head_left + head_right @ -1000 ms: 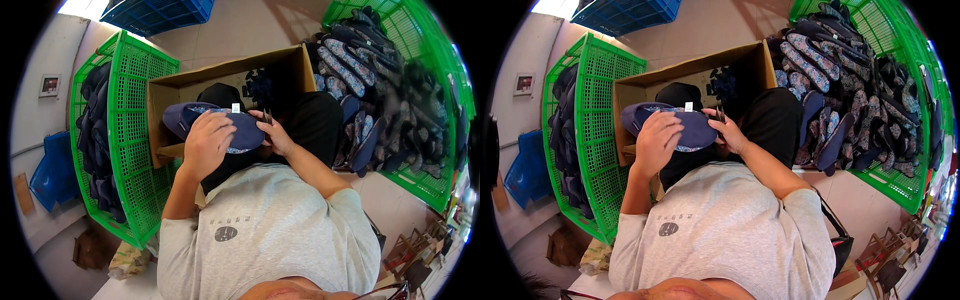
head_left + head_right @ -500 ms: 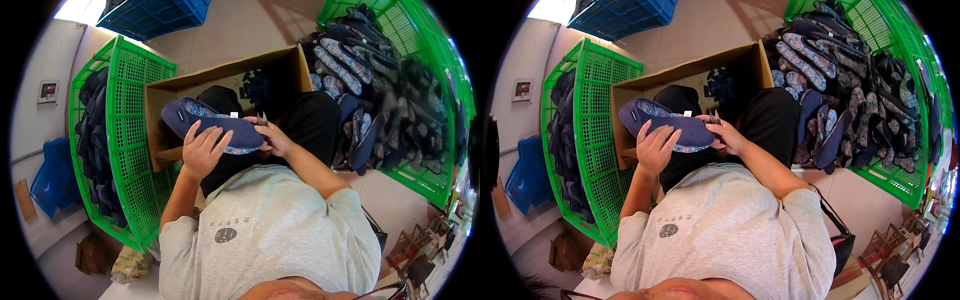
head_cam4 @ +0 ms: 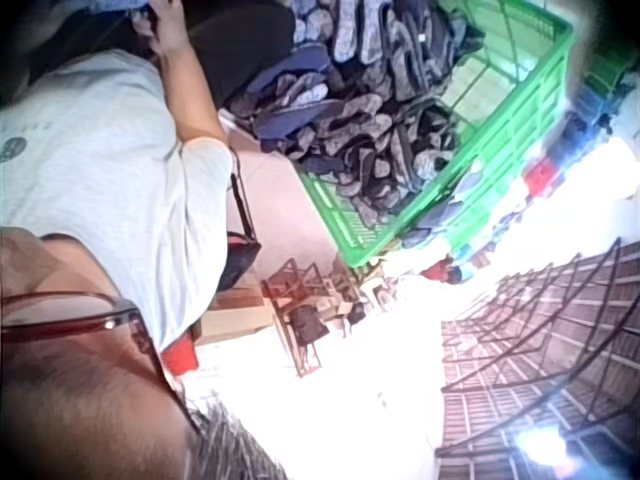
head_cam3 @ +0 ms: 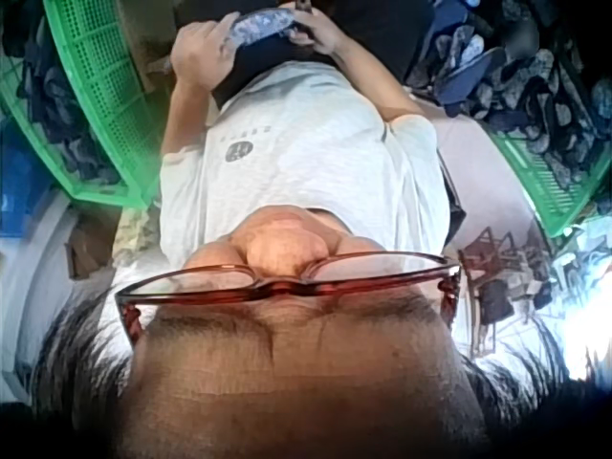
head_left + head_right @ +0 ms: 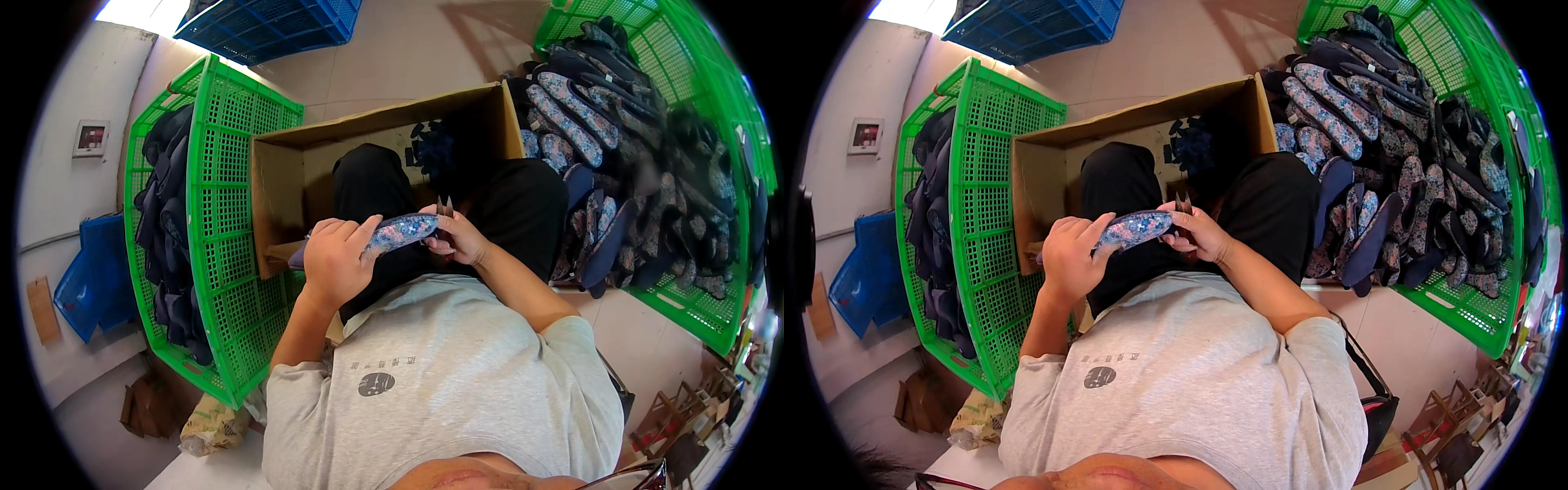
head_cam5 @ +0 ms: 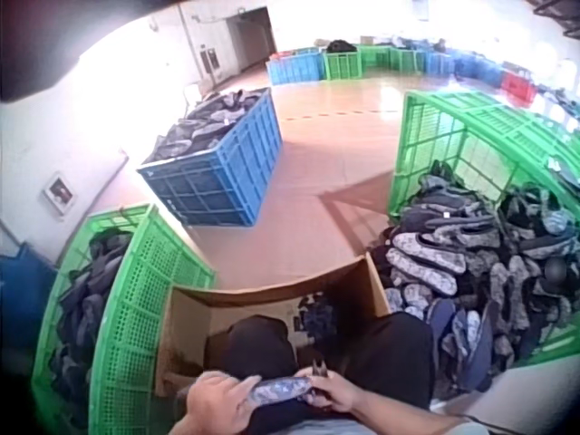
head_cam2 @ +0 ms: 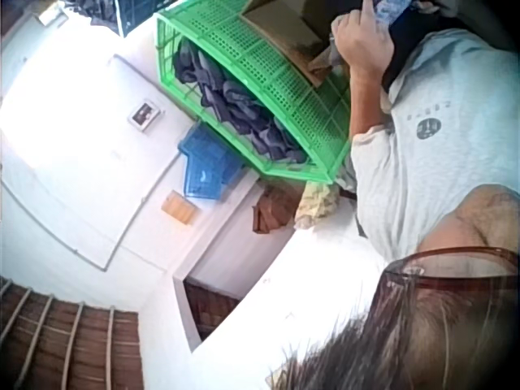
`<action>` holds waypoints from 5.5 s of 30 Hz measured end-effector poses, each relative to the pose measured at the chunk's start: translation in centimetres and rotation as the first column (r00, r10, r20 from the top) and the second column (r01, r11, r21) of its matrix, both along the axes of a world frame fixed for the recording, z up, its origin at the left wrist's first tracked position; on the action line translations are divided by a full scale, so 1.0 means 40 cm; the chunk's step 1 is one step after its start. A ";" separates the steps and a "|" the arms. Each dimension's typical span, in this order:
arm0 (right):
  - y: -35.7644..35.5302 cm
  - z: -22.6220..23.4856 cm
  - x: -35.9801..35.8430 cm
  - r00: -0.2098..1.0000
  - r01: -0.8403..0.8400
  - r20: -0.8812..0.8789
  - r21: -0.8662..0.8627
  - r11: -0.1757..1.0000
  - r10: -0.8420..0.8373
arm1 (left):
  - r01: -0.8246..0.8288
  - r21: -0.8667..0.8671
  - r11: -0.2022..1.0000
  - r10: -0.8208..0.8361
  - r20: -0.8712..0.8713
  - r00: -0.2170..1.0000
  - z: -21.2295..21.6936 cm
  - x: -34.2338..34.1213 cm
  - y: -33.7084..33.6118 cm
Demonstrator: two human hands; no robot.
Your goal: The person sits inside a cardboard box and uses scissors to trim loose threads and fabric edges from floral-patterned slippers. They pick up slippers from a green crate, trim them, and place them back into the crate.
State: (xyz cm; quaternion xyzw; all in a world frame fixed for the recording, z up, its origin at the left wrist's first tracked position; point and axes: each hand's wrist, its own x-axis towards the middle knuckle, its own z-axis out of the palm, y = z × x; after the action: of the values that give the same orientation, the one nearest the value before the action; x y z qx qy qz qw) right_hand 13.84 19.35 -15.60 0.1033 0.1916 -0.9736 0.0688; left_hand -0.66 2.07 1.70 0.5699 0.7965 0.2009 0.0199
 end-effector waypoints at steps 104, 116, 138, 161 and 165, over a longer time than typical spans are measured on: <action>0.034 0.146 0.038 0.722 0.623 -0.548 0.780 0.053 -0.421 | -0.665 0.105 0.739 -0.312 0.929 -0.200 -0.188 0.074 0.151; -0.003 0.111 0.098 0.839 0.481 -0.335 0.825 0.297 -0.428 | -0.700 0.009 0.714 -0.194 0.963 -0.186 -0.153 0.083 0.184; -0.016 0.245 0.066 0.957 0.241 -0.216 0.964 0.113 -0.193 | -0.577 -0.303 0.759 0.057 0.913 -0.405 -0.154 0.126 0.067; -0.053 0.228 -0.135 0.997 0.075 -0.073 0.995 0.067 -0.021 | -0.409 0.197 0.891 0.361 0.241 0.901 -0.110 0.052 0.009; -0.052 0.194 -0.182 0.994 0.084 -0.075 0.990 0.115 -0.074 | -0.428 0.200 0.881 0.376 0.252 0.892 -0.129 0.015 0.015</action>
State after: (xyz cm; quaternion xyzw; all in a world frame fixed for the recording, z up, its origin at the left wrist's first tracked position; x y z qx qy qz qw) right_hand 6.57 17.25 -7.84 0.1295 0.7834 -0.6039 -0.0693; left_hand -0.05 2.68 -3.45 0.3653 0.8594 0.3574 -0.0122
